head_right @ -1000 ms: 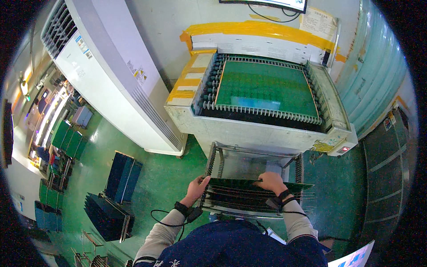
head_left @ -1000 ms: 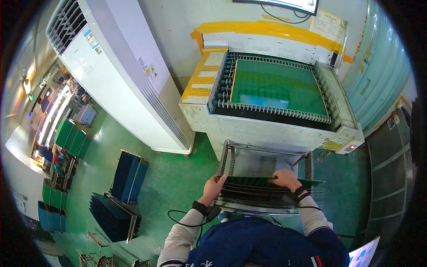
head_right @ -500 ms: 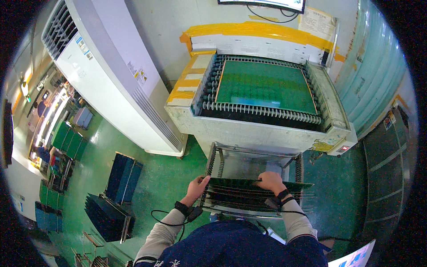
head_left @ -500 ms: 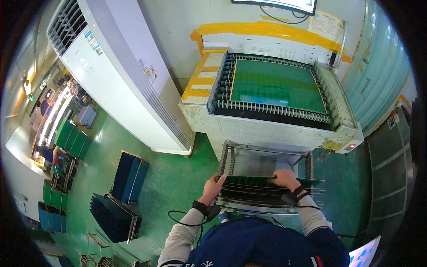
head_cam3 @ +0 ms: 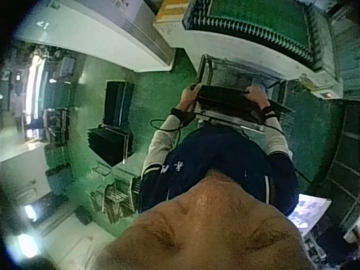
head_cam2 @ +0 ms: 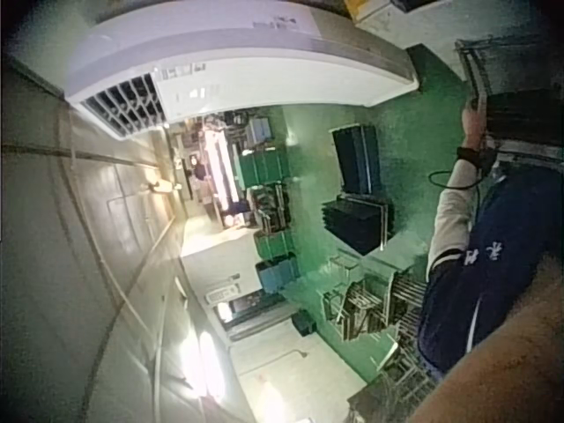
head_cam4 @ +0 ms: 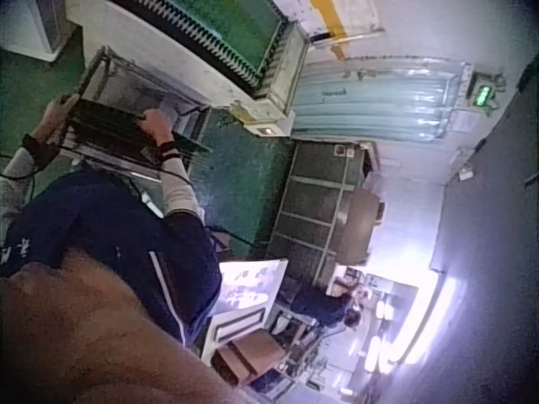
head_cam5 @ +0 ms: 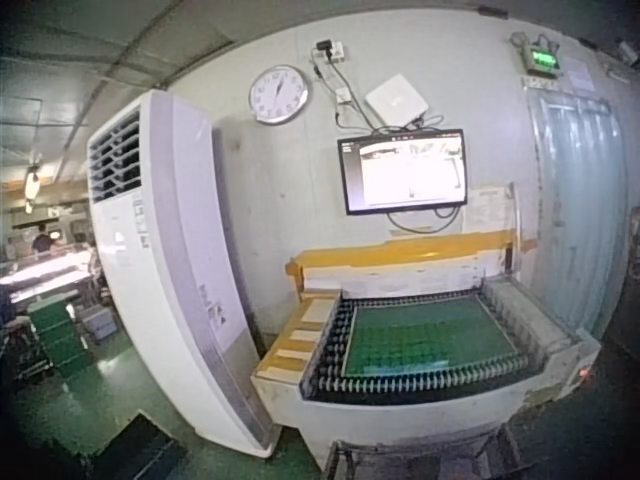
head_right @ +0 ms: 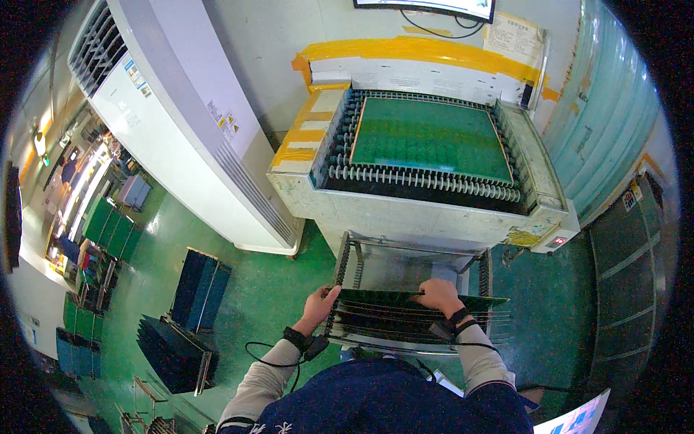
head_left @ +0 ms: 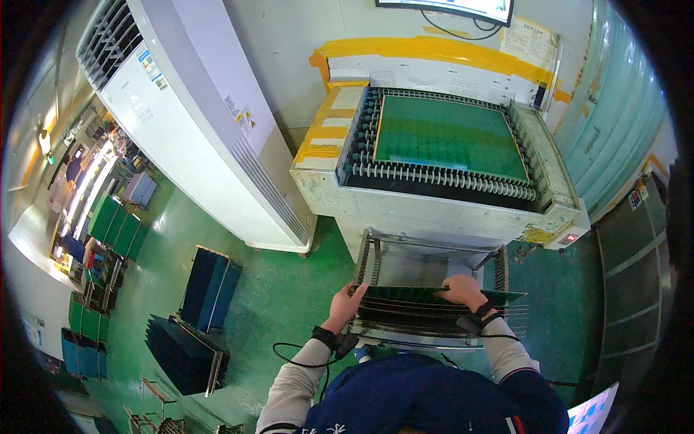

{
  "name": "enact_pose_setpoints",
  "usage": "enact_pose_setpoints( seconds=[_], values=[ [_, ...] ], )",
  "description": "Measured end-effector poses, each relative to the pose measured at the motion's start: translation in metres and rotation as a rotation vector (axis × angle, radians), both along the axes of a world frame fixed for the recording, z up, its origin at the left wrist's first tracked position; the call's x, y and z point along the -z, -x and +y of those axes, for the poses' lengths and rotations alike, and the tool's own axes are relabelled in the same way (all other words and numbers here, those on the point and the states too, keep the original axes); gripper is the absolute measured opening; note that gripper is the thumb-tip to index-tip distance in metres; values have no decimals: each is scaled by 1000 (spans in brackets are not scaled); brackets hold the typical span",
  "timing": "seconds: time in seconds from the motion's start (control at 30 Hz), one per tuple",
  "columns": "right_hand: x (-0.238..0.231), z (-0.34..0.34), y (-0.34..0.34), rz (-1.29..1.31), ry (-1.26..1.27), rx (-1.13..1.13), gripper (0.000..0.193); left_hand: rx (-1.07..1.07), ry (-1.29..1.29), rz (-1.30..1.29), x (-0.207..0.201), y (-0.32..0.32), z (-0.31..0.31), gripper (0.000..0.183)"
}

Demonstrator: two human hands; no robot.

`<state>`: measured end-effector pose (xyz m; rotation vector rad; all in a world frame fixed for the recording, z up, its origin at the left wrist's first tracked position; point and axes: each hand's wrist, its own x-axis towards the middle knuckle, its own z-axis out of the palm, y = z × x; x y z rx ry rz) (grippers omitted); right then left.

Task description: Manually transferring green circuit board panels from a metal storage rack onto the conveyor of a processing machine.

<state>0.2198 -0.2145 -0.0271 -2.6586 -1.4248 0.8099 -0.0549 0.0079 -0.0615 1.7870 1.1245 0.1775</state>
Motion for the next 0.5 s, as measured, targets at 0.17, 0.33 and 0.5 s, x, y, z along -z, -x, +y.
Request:
enact_pose_setpoints(
  seconds=[0.17,0.33,0.5],
  values=[
    [-1,-1,2,-16,-17,14,52,6,7,-22,-2,0,-1,71],
    [3,-2,0,-13,-29,-15,52,28,-65,-13,2,1,1,73],
    [5,-2,0,-24,-42,-11,52,22,-34,8,8,2,3,75]
  ],
)
